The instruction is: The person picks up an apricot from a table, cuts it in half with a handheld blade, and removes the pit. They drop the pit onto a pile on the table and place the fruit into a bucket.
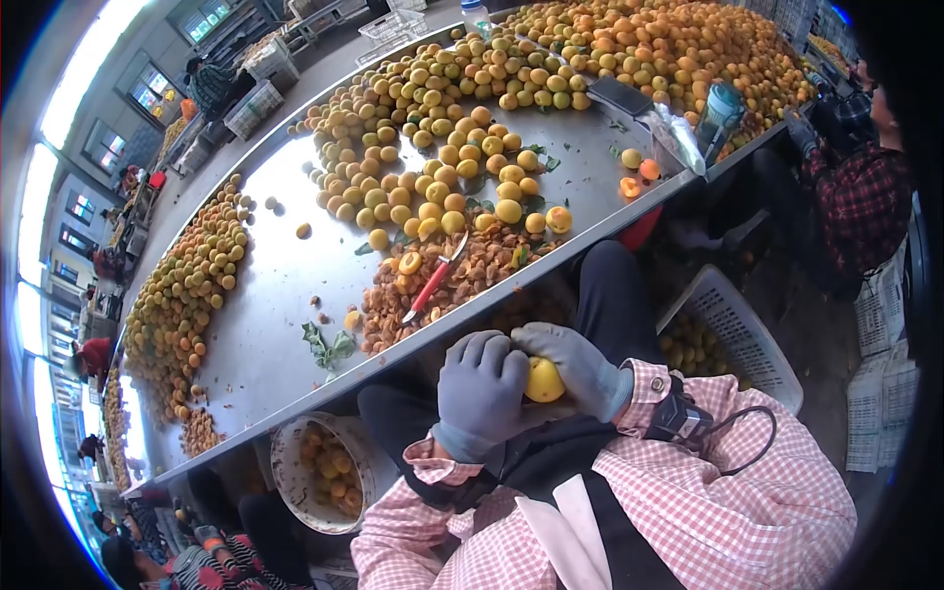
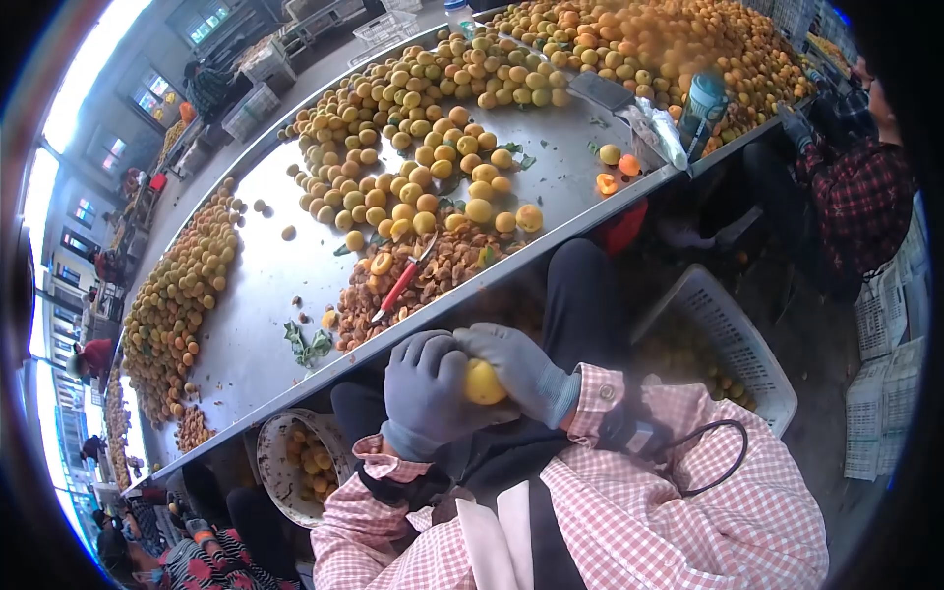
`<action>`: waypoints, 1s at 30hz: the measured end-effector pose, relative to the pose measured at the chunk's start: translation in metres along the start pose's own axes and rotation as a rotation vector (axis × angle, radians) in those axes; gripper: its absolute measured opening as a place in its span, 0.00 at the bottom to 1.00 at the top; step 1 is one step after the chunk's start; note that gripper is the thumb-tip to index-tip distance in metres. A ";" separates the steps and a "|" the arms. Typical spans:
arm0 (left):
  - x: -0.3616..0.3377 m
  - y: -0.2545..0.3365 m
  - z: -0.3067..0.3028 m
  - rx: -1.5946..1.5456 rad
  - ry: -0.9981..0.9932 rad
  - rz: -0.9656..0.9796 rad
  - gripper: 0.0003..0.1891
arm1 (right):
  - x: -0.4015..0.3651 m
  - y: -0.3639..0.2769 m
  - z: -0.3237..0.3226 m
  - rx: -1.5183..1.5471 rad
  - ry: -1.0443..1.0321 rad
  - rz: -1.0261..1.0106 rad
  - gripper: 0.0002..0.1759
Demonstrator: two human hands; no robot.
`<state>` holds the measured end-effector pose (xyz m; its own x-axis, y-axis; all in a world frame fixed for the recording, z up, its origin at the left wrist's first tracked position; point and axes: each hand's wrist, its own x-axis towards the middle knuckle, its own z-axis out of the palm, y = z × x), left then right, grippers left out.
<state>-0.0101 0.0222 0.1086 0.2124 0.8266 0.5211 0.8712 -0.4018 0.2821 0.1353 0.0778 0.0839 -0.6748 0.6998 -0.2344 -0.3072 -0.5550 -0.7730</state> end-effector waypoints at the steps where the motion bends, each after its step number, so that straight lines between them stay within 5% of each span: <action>1: 0.003 -0.003 -0.004 0.043 -0.030 0.093 0.33 | -0.007 -0.005 0.006 -0.111 0.036 0.027 0.12; 7: 0.002 0.003 -0.010 0.134 -0.132 0.184 0.29 | -0.010 0.007 0.005 -0.223 0.078 -0.074 0.12; 11: -0.002 0.001 -0.012 0.048 -0.026 0.201 0.30 | -0.021 -0.006 0.020 -0.064 0.035 -0.007 0.11; 13: -0.002 0.005 -0.013 -0.004 -0.003 0.191 0.30 | -0.025 -0.008 0.023 -0.416 -0.016 -0.333 0.10; 17: -0.006 0.010 -0.010 -0.114 0.078 0.125 0.30 | -0.027 0.000 0.030 -0.084 0.012 -0.203 0.12; 19: -0.012 0.011 -0.001 -0.179 0.117 0.113 0.29 | -0.032 0.000 0.035 -0.134 0.077 -0.332 0.13; 23: -0.016 0.016 0.011 -0.393 0.261 -0.063 0.25 | -0.028 -0.002 0.035 0.194 0.077 -0.265 0.13; 26: -0.008 0.008 0.006 -0.118 0.023 -0.121 0.28 | -0.011 -0.006 0.016 -0.167 0.091 -0.299 0.12; 30: 0.003 0.008 0.001 -0.007 -0.007 0.002 0.35 | -0.007 -0.002 -0.007 -0.253 0.041 0.029 0.13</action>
<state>-0.0016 0.0222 0.1115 0.2175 0.8284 0.5161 0.8676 -0.4064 0.2866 0.1452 0.0773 0.0833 -0.6519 0.7054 -0.2783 -0.1066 -0.4486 -0.8874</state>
